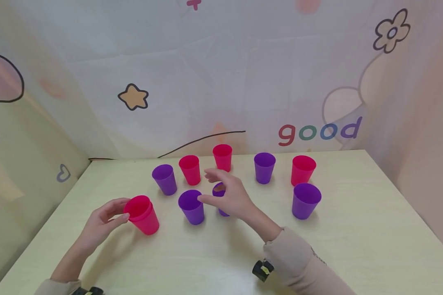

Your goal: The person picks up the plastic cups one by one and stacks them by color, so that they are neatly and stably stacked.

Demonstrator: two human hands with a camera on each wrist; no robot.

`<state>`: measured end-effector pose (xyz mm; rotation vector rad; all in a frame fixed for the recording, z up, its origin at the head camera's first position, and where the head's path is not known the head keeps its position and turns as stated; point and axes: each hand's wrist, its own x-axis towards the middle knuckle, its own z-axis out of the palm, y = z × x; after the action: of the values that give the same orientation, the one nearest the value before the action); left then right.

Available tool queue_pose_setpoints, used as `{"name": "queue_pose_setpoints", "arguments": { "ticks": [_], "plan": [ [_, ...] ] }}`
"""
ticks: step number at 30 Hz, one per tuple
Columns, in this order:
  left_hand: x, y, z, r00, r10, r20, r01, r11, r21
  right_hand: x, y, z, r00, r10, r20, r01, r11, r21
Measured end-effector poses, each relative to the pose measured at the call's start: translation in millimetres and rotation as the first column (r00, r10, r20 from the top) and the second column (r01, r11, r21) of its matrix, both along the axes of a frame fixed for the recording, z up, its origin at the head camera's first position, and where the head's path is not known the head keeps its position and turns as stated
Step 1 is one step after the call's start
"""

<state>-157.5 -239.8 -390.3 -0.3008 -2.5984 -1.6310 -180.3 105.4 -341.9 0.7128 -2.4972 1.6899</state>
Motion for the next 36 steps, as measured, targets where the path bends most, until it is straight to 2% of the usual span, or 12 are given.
{"name": "queue_pose_setpoints", "arguments": {
  "ticks": [8,10,12,14,17,19,27,30,36],
  "plan": [
    [0.4,-1.0,-0.4,1.0,-0.001,-0.007,0.001,1.0,0.006,-11.2,21,-1.5,0.998,-0.043,-0.05,0.044,0.999,0.013],
    [0.6,-1.6,-0.3,1.0,0.002,-0.006,-0.002,1.0,0.004,-17.3,21,-2.9,0.998,-0.054,-0.043,0.054,0.998,0.017],
    [0.5,-1.8,-0.3,1.0,0.004,-0.003,-0.004,1.0,0.004,-17.3,18,4.1,0.998,-0.063,-0.031,0.064,0.998,0.028],
    [0.4,-1.7,-0.2,1.0,0.006,-0.001,-0.006,1.0,0.0,-24.3,15,3.9,0.997,-0.074,-0.017,0.074,0.996,0.043],
    [0.2,-1.1,-0.3,1.0,0.007,0.0,-0.007,1.0,-0.002,-34.3,9,4.0,0.996,-0.093,-0.012,0.094,0.992,0.086],
    [0.3,-0.9,-0.2,1.0,0.007,0.0,-0.007,1.0,0.0,-46.0,6,-2.7,0.995,-0.104,-0.012,0.105,0.988,0.117],
    [1.0,-2.3,-1.6,1.0,0.003,-0.005,-0.003,1.0,0.016,-62.4,-27,0.5,0.985,-0.172,0.0,0.169,0.964,0.207],
    [1.2,-2.7,-1.9,1.0,0.004,-0.007,-0.004,1.0,0.019,-67.4,-41,0.3,0.975,-0.218,0.034,0.205,0.952,0.227],
    [0.3,-2.7,-2.4,1.0,0.001,-0.009,-0.001,1.0,0.021,-76.4,-59,-3.0,0.951,-0.284,0.12,0.258,0.946,0.198]
  ]
}}
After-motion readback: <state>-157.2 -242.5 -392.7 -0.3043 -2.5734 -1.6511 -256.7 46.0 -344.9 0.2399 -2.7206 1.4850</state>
